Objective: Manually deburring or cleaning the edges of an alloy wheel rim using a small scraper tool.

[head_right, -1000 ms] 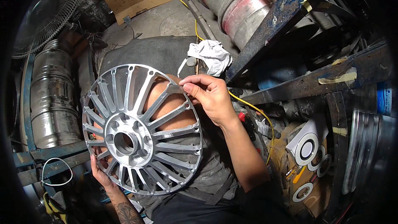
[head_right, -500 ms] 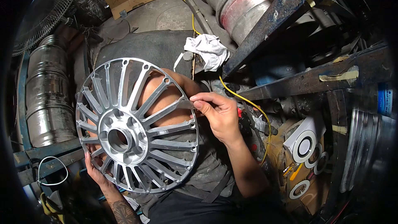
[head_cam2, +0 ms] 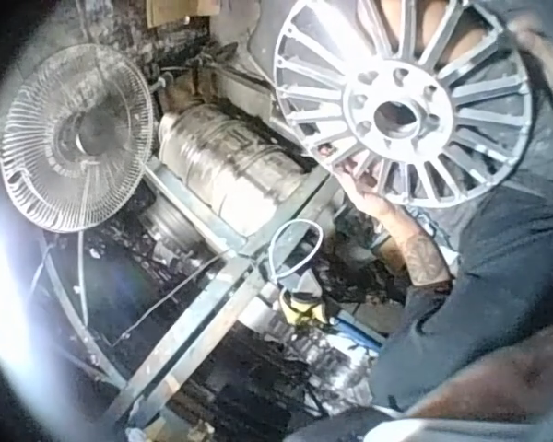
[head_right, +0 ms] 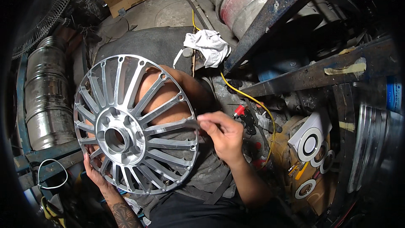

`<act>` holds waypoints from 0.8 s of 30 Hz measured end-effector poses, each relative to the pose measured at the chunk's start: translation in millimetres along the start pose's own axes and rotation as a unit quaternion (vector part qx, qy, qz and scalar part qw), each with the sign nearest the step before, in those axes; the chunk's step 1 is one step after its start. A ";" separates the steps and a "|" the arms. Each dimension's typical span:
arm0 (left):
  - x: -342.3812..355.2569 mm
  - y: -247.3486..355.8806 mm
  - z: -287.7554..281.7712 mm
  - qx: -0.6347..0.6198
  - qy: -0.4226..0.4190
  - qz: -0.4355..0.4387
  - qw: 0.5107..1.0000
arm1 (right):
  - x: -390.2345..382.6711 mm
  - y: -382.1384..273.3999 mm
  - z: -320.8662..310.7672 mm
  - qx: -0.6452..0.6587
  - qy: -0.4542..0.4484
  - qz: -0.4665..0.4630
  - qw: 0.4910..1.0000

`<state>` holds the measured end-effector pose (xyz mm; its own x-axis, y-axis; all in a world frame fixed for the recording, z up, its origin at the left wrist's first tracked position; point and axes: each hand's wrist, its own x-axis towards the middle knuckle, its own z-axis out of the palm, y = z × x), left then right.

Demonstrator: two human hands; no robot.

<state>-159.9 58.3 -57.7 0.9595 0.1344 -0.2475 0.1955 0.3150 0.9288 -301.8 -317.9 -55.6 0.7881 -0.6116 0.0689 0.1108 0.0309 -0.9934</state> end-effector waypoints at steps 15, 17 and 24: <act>0.1 -2.7 -4.9 -0.037 -0.018 0.000 0.999 | 58.2 -1.4 28.7 0.135 -0.010 0.062 0.989; 1.7 -3.1 -6.4 -0.031 -0.015 0.003 0.999 | 54.9 0.4 26.5 0.136 -0.011 0.058 0.989; 2.7 -4.3 -4.4 -0.027 -0.009 0.002 1.000 | 37.1 -3.9 18.5 0.117 -0.009 0.052 0.992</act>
<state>-159.1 61.4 -63.6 0.9638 0.1193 -0.2384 0.1808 0.3648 0.9134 -261.8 -326.1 -47.5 0.8131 -0.5814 -0.0294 0.1644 0.2777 -0.9465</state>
